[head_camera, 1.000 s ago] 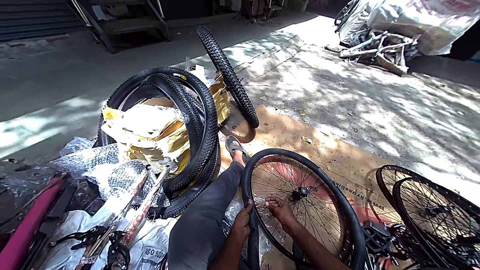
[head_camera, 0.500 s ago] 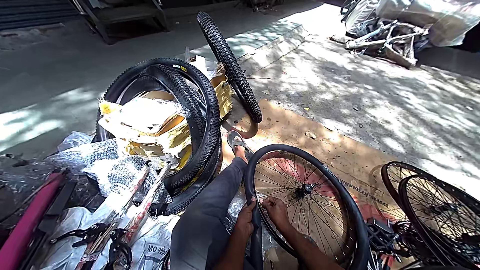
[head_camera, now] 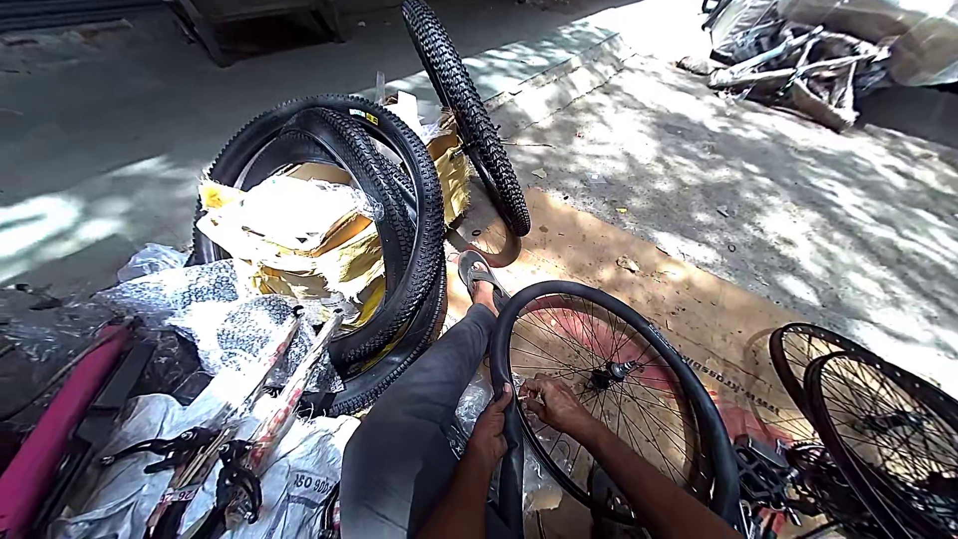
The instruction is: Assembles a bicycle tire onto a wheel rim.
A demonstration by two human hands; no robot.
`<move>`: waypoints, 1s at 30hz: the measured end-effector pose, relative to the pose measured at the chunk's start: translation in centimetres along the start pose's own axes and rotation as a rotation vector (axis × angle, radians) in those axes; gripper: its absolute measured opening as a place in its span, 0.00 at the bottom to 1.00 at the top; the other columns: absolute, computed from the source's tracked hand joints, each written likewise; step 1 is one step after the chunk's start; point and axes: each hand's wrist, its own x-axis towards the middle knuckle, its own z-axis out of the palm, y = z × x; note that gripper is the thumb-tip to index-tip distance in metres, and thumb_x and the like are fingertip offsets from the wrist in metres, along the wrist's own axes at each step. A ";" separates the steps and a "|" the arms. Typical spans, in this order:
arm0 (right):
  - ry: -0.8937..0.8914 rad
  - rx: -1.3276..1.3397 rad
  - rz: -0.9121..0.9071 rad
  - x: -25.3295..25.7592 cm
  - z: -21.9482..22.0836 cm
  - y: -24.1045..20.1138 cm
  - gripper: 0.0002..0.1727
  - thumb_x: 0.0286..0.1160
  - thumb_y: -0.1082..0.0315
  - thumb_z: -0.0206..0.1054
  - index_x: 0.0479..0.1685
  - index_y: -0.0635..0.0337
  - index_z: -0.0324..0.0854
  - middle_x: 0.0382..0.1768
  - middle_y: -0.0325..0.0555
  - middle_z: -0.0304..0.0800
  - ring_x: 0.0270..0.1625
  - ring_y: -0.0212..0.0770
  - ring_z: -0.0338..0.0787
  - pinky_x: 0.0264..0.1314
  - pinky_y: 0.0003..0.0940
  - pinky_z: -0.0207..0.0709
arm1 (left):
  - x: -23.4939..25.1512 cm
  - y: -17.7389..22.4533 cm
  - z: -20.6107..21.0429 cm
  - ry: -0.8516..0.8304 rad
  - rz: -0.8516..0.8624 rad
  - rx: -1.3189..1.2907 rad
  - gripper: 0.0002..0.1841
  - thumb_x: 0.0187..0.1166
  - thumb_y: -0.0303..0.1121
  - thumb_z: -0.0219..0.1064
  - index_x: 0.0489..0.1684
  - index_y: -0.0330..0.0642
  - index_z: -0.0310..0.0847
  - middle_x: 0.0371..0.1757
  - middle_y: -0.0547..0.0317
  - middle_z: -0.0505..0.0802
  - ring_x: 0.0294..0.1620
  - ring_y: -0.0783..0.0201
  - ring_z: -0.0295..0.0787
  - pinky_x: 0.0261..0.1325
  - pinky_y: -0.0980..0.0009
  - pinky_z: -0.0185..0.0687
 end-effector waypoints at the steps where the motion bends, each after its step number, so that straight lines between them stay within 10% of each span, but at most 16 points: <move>1: 0.014 0.004 0.005 -0.1 0.1 0.0 0.12 0.77 0.60 0.68 0.52 0.52 0.91 0.45 0.47 0.90 0.53 0.47 0.88 0.63 0.47 0.80 | 0.1 0.0 0.0 -0.004 -0.003 -0.002 0.24 0.89 0.45 0.60 0.77 0.41 0.70 0.43 0.43 0.90 0.36 0.53 0.90 0.41 0.57 0.90; 18: 0.193 -0.081 -0.071 0.4 1.0 -0.4 0.05 0.68 0.67 0.73 0.38 0.58 0.88 0.41 0.49 0.89 0.46 0.49 0.91 0.52 0.48 0.85 | 0.0 0.1 0.1 -0.004 -0.017 -0.006 0.23 0.88 0.46 0.62 0.74 0.43 0.75 0.45 0.44 0.90 0.37 0.53 0.90 0.42 0.56 0.90; 30: -0.013 -0.173 -0.066 0.0 -0.1 -0.7 0.12 0.81 0.64 0.64 0.55 0.53 0.91 0.57 0.54 0.86 0.52 0.52 0.91 0.58 0.49 0.86 | 0.1 0.2 0.0 -0.003 -0.030 -0.016 0.22 0.87 0.46 0.62 0.72 0.44 0.77 0.45 0.44 0.91 0.39 0.52 0.91 0.43 0.55 0.90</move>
